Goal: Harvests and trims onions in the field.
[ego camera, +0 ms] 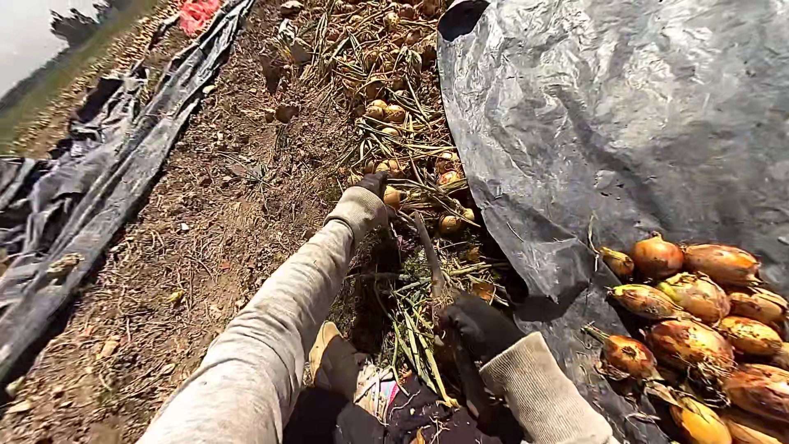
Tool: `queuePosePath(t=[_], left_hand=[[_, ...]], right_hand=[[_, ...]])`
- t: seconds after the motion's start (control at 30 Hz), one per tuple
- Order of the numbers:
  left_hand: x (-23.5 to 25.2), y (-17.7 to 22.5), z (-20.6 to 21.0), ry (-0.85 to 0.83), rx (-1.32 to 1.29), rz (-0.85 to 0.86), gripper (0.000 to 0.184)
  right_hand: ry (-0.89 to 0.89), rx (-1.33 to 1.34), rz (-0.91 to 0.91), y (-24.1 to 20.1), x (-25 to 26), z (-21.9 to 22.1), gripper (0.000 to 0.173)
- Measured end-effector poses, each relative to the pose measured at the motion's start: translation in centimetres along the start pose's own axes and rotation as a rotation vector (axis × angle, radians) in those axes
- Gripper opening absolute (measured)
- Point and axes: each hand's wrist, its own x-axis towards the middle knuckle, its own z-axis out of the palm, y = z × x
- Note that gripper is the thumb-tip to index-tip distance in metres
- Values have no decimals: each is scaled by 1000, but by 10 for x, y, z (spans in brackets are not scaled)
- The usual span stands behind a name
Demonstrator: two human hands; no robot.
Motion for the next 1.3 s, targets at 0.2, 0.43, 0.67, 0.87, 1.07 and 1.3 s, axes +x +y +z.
queuePosePath(t=[0.2, 0.43, 0.67, 0.87, 1.07, 1.3], left_hand=[[-113, -79, -10, 178, -494, -38, 79], [-234, -60, -4, -188, -605, -60, 64], [-249, -63, -10, -81, -221, 18, 63], [-245, -94, -31, 144, -217, -249, 71], [-271, -67, -40, 296, -460, -345, 72], [-288, -59, -40, 215, -490, -360, 73]], right_hand=[[-117, 291, 156, -19, -14, 40, 40], [-198, 584, 151, -35, -39, 73, 45], [-388, 638, 208, -26, -51, 84, 51], [-524, 572, -13, -35, -72, 75, 50], [-371, 307, 45, -24, -60, 62, 54], [-321, 358, 47, -25, -63, 77, 49]])
